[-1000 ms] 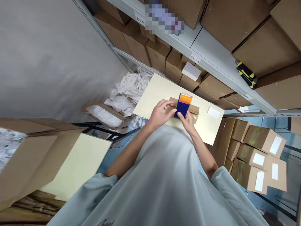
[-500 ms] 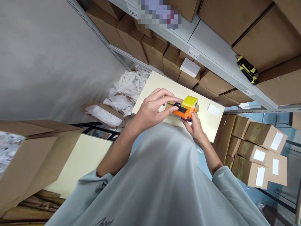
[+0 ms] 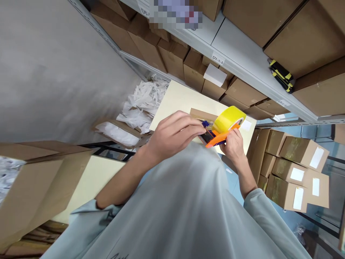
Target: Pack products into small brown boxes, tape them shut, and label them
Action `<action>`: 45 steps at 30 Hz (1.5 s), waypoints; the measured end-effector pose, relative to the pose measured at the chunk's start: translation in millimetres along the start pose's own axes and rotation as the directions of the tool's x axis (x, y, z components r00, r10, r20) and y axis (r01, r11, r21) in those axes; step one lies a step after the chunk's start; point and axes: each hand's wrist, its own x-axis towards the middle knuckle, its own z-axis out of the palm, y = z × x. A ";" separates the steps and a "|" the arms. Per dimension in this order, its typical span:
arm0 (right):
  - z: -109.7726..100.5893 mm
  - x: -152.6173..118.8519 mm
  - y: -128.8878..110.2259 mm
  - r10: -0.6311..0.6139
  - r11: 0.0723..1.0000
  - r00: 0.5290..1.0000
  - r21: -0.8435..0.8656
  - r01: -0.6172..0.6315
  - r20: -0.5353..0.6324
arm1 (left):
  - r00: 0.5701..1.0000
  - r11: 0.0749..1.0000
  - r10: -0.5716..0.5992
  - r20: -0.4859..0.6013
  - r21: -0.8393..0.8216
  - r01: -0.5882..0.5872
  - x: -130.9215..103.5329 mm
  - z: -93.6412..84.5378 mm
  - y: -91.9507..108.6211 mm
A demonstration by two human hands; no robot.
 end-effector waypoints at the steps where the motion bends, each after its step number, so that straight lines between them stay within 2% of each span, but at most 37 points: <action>1: -2.9 0.4 -0.4 0.001 1.000 1.000 -0.008 -0.001 -0.019 | 1.000 1.000 0.020 -0.014 0.017 -0.019 -4.9 0.8 1.3; 5: -11.5 7.6 -5.1 -0.001 0.999 0.996 -0.050 -0.003 -0.086 | 0.994 0.993 0.101 -0.043 0.062 -0.098 -19.8 0.1 4.0; 10: -16.6 18.3 -11.8 -0.072 0.995 0.992 -0.078 0.064 -0.102 | 0.998 0.997 0.034 -0.043 0.065 -0.032 -15.4 -2.8 6.9; 13: -16.4 14.4 -11.2 -0.050 0.996 0.994 -0.079 0.043 -0.094 | 0.998 0.999 -0.006 -0.067 0.035 0.008 -9.5 -2.0 9.3; 17: -15.1 2.2 -7.5 0.013 0.994 0.998 -0.110 -0.020 -0.060 | 0.998 0.999 -0.032 -0.046 0.032 0.033 -9.0 -0.2 11.4; 23: -18.4 -0.7 -5.0 -0.018 0.990 0.997 -0.143 0.007 -0.074 | 0.995 0.996 0.040 -0.091 0.081 -0.033 -19.5 0.4 10.0; 25: -20.2 0.2 -1.9 -0.030 0.988 0.999 -0.150 0.025 -0.033 | 0.995 0.995 0.019 -0.101 0.098 -0.009 -23.4 4.1 7.2; 27: -22.7 -0.4 2.7 -0.017 0.989 0.999 -0.147 0.023 0.046 | 0.994 0.993 -0.049 -0.102 0.099 0.059 -26.7 12.6 2.6; 30: -28.6 -5.2 10.4 0.032 0.993 0.971 -0.117 -0.005 0.236 | 0.979 0.981 -0.181 -0.094 0.058 0.187 -32.0 32.2 -8.9; 33: -37.1 -11.3 18.8 0.099 0.994 0.876 -0.087 -0.066 0.471 | 0.938 0.942 -0.336 -0.082 -0.025 0.335 -42.1 48.6 -27.5; 35: -42.4 -12.1 26.6 0.144 0.990 0.793 -0.080 -0.119 0.592 | 0.878 0.876 -0.477 -0.037 -0.101 0.471 -51.4 53.8 -43.6; 36: -44.3 -10.3 31.4 0.158 0.986 0.744 -0.067 -0.151 0.649 | 0.833 0.824 -0.553 0.007 -0.146 0.548 -56.0 55.1 -52.6; 38: -45.4 -1.5 43.1 0.161 0.972 0.619 -0.014 -0.234 0.769 | 0.722 0.683 -0.679 0.135 -0.245 0.688 -63.3 57.0 -71.7; 40: -42.3 14.2 56.9 0.145 0.934 0.469 0.035 -0.355 0.871 | 0.619 0.538 -0.736 0.273 -0.318 0.781 -66.6 59.1 -91.6; 43: -29.8 45.5 79.7 0.097 0.810 0.268 0.081 -0.581 0.958 | 0.520 0.397 -0.755 0.399 -0.353 0.847 -65.1 62.5 -119.7; 45: -17.5 66.6 94.7 0.011 0.683 0.175 0.120 -0.720 0.984 | 0.473 0.334 -0.768 0.432 -0.360 0.871 -62.8 65.0 -135.7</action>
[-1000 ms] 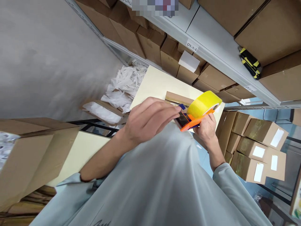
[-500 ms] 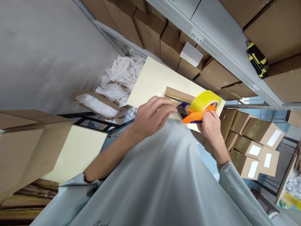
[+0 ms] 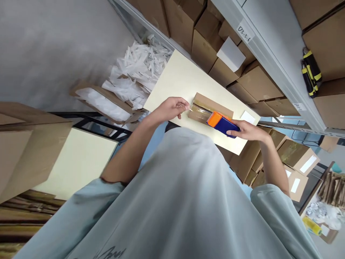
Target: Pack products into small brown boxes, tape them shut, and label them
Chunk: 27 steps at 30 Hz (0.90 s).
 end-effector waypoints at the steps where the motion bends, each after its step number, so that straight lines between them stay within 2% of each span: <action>1: -10.5 8.7 -1.1 -0.008 0.997 0.998 0.081 0.003 0.062 | 1.000 1.000 -0.025 0.001 -0.018 0.025 6.3 -2.3 -2.3; 5: -38.6 44.0 1.2 -0.016 0.974 0.971 0.221 -0.039 0.240 | 0.993 0.992 -0.116 -0.021 -0.058 0.115 24.3 -5.1 -15.1; 10: -46.7 73.8 12.8 0.030 0.970 0.952 0.222 -0.101 0.306 | 0.984 0.980 -0.176 -0.027 -0.097 0.173 34.4 -5.2 -32.1; 16: -48.0 82.6 7.5 0.057 0.966 0.937 0.218 -0.139 0.344 | 0.976 0.966 -0.214 0.036 -0.139 0.216 45.0 -13.6 -38.4; 23: -47.2 88.4 -15.8 0.121 0.937 0.921 0.263 -0.229 0.369 | 0.961 0.938 -0.238 0.142 -0.224 0.266 63.8 -24.4 -50.3; 27: -47.4 91.6 -28.5 0.178 0.932 0.917 0.238 -0.274 0.356 | 0.959 0.929 -0.243 0.147 -0.248 0.274 78.0 -22.6 -61.9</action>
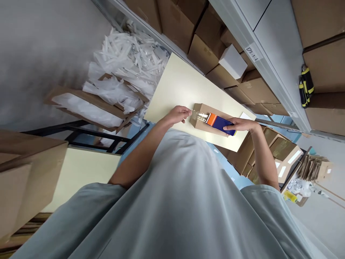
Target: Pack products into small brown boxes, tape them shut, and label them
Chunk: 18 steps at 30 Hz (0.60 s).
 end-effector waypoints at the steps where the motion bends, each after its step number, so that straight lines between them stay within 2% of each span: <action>1: 0.7 0.5 -2.4 0.017 1.000 1.000 0.005 -0.017 -0.014 | 1.000 1.000 -0.006 -0.010 -0.007 0.006 4.8 1.9 -1.7; 3: 2.6 1.8 -5.9 0.054 0.998 0.998 0.029 -0.053 -0.031 | 0.999 0.999 -0.032 -0.011 -0.028 0.032 14.1 8.4 -4.5; 8: 8.6 3.6 -9.6 0.120 0.990 0.990 0.087 -0.114 -0.068 | 0.992 0.990 -0.109 0.070 -0.086 0.115 29.9 27.0 -9.1; 12: 10.4 1.8 -10.6 0.132 0.989 0.983 0.086 -0.122 -0.130 | 0.990 0.988 -0.129 0.060 -0.083 0.134 31.4 29.8 -12.0; 13: 10.1 1.2 -10.1 0.132 0.989 0.983 0.079 -0.123 -0.125 | 0.991 0.990 -0.130 0.025 -0.060 0.131 29.5 29.4 -11.9; 15: 9.0 0.6 -7.7 0.126 0.991 0.987 0.063 -0.120 -0.103 | 0.990 0.995 -0.087 -0.111 0.036 0.092 22.3 29.6 -9.7; 17: 7.5 0.7 -3.0 0.108 0.993 0.991 0.054 -0.104 -0.076 | 0.964 0.984 0.037 -0.262 0.179 0.011 10.5 33.6 -5.4; 18: 6.6 1.2 0.1 0.092 0.995 0.994 0.050 -0.089 -0.062 | 0.948 0.968 0.108 -0.299 0.248 -0.032 3.6 37.7 -3.0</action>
